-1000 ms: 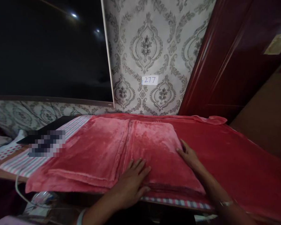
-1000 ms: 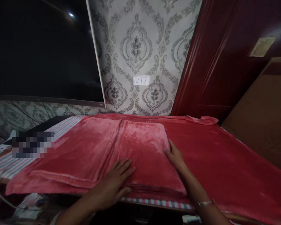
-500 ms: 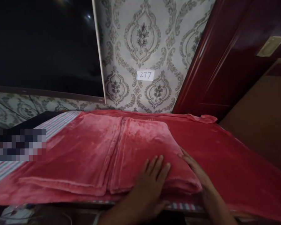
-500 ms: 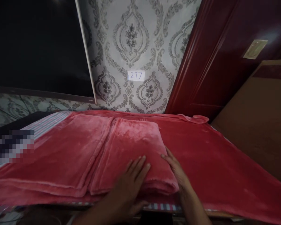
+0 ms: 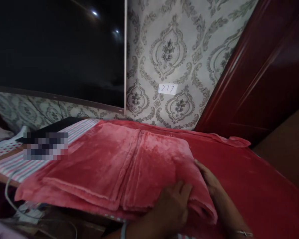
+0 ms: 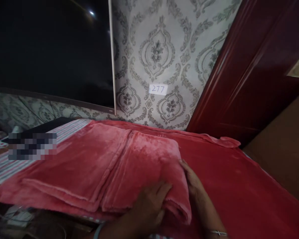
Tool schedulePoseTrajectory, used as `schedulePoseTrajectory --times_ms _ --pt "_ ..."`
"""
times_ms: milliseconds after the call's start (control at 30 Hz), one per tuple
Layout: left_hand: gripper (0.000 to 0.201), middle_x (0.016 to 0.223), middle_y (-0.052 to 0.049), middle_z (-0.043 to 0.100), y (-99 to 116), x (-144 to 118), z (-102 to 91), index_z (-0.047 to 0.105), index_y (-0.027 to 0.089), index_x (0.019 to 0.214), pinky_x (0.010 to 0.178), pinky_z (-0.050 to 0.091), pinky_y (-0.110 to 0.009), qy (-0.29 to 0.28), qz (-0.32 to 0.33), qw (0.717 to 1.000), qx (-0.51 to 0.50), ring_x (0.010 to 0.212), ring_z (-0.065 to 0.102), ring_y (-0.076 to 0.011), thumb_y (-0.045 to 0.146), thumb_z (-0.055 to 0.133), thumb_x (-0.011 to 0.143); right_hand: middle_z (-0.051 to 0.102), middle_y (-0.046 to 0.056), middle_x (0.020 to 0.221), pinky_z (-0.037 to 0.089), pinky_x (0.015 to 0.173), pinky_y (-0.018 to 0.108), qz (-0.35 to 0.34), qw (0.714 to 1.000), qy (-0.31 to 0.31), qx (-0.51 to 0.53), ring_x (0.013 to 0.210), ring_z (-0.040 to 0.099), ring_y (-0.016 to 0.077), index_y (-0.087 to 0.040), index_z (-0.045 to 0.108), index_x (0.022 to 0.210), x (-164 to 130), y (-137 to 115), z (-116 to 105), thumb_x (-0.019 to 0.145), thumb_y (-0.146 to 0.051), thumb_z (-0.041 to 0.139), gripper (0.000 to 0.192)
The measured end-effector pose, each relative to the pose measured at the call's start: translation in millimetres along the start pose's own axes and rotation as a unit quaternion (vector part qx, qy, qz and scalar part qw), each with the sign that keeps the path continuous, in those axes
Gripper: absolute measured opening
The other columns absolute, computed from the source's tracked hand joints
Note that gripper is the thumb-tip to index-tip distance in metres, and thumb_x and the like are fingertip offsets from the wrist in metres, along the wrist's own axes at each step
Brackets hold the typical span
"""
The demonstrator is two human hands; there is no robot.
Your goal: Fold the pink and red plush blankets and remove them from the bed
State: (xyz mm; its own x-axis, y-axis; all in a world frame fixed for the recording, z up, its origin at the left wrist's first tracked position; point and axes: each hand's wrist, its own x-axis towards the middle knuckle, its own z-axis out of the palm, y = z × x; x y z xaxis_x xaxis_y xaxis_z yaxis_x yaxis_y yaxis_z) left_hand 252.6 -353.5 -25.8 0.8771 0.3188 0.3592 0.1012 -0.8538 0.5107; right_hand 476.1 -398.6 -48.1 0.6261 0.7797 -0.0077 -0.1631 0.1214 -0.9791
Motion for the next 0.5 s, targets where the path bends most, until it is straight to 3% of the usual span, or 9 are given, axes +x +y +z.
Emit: schedulePoseTrajectory --times_ms 100,167,300,400,500 --pt "0.072 0.130 -0.021 0.067 -1.0 -4.9 -12.1 0.054 0.006 0.139 0.100 0.055 -0.050 0.079 0.020 0.996 -0.040 0.115 0.065 -0.0343 0.007 0.054 0.067 0.060 0.001 0.145 0.037 0.119 0.044 0.006 0.996 0.074 -0.050 0.149 0.035 0.0303 -0.030 0.073 0.102 23.9 -29.0 26.6 0.058 -0.036 0.078 0.045" --pt "0.071 0.131 -0.019 0.067 -2.8 -11.3 -27.8 0.055 0.007 0.139 0.106 0.051 -0.047 0.158 0.040 0.984 -0.070 0.120 0.064 -0.0315 0.005 0.052 0.068 0.050 0.003 0.154 0.037 0.119 0.045 -0.006 0.994 0.079 -0.080 0.147 0.037 0.0317 -0.028 0.068 0.120 37.7 -56.0 55.7 0.060 -0.039 0.076 0.062" --pt "0.065 0.132 -0.011 0.069 -10.9 -30.3 -73.9 0.056 0.017 0.140 0.105 0.052 -0.039 0.308 0.011 0.939 -0.156 0.120 0.065 -0.0244 0.007 0.055 0.076 0.043 0.004 0.159 0.041 0.116 0.039 -0.088 0.992 -0.022 -0.086 0.142 0.045 0.0290 -0.030 0.048 0.148 51.1 -108.8 136.1 0.064 -0.039 0.077 0.090" --pt "0.049 0.121 -0.010 0.074 -28.7 -51.5 -111.5 0.062 0.017 0.131 0.096 0.056 -0.036 0.437 -0.059 0.865 -0.239 0.109 0.070 -0.0240 0.019 0.060 0.083 0.045 0.004 0.157 0.046 0.111 0.040 -0.142 0.979 -0.132 -0.063 0.135 0.053 0.0276 -0.033 0.039 0.154 53.8 -131.9 217.9 0.068 -0.038 0.077 0.094" --pt "0.046 0.111 -0.008 0.076 -58.6 -81.2 -142.2 0.067 0.017 0.119 0.091 0.057 -0.034 0.570 -0.151 0.756 -0.283 0.103 0.071 -0.0247 0.032 0.072 0.077 0.050 0.003 0.151 0.045 0.111 0.040 -0.170 0.956 -0.229 -0.066 0.130 0.054 0.0248 -0.031 0.037 0.155 53.4 -125.9 308.6 0.071 -0.033 0.074 0.092"
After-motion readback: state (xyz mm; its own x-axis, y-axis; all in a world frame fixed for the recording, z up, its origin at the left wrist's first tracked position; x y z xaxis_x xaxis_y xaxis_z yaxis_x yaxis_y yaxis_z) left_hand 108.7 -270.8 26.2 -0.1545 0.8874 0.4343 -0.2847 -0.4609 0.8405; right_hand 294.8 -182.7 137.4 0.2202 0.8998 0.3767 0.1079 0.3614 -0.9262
